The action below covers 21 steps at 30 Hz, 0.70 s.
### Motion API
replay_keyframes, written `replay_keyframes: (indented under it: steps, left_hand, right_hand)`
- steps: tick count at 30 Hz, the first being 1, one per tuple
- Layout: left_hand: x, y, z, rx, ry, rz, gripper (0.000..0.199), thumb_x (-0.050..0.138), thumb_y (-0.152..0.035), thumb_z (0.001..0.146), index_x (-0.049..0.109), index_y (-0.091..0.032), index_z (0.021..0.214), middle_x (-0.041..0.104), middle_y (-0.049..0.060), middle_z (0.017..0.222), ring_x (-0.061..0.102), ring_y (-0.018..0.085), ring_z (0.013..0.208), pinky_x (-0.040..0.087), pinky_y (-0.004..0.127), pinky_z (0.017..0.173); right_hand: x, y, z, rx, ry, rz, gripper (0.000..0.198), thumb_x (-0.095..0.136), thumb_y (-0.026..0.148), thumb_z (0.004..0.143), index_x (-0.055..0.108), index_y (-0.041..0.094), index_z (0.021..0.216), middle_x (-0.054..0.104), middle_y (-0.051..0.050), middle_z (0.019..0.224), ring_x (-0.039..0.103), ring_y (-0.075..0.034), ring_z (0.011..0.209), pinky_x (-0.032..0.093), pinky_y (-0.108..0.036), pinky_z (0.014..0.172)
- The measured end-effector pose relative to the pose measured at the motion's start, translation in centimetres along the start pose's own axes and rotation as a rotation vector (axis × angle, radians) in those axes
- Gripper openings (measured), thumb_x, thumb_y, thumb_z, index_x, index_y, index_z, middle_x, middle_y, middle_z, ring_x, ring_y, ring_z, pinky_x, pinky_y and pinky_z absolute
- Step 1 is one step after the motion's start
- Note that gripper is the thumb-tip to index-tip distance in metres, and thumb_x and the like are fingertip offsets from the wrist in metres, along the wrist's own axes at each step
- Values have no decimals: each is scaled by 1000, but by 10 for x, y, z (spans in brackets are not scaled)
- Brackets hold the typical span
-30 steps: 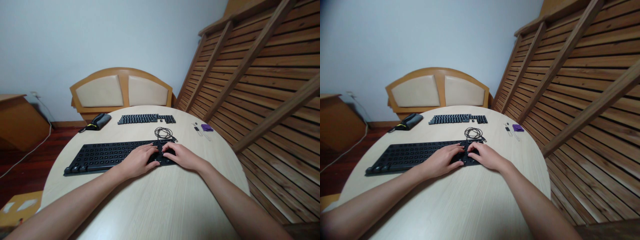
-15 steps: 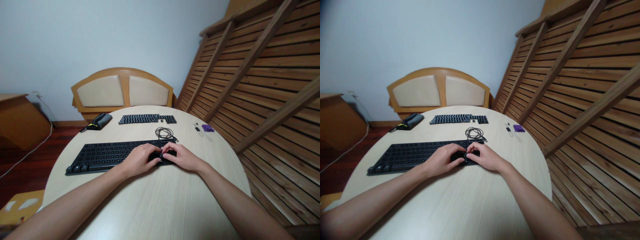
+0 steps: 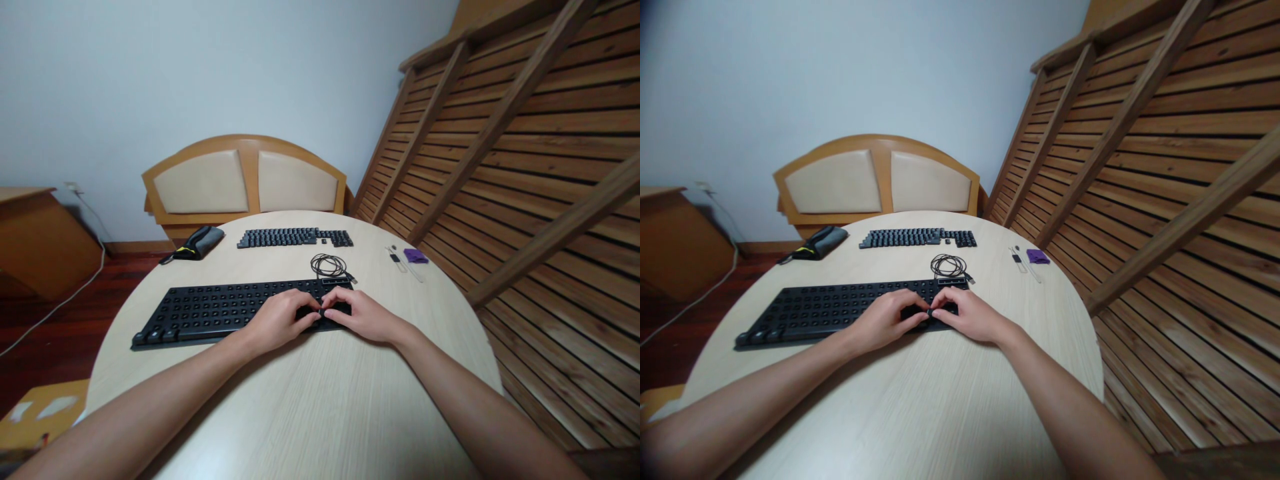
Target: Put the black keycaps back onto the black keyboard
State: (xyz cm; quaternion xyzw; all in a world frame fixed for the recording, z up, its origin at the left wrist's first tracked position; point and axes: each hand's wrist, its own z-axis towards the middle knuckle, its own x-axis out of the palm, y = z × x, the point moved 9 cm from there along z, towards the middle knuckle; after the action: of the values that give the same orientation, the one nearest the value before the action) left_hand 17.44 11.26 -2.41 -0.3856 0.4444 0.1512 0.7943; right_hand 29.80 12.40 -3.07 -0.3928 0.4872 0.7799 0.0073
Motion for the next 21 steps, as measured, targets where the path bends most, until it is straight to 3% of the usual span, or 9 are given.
replay_keyframes:
  steps: [7, 21]
  left_hand:
    - [-1, 3, -1, 9, 72, 18, 23, 70, -28, 88, 68, -23, 110, 72, 5, 108, 64, 24, 105, 51, 37, 89]
    - [-1, -4, -2, 87, 118, 35, 20, 70, -28, 89, 67, -20, 108, 71, 5, 106, 59, 25, 107, 50, 39, 93]
  right_hand:
    - [0, 2, 1, -45, 23, -53, 17, 61, 26, 94, 67, 22, 110, 72, -4, 105, 67, -18, 97, 51, -34, 89]
    - [0, 6, -1, -122, 28, -156, 6, 65, 24, 92, 70, 21, 95, 72, -5, 104, 65, -21, 100, 49, -37, 94]
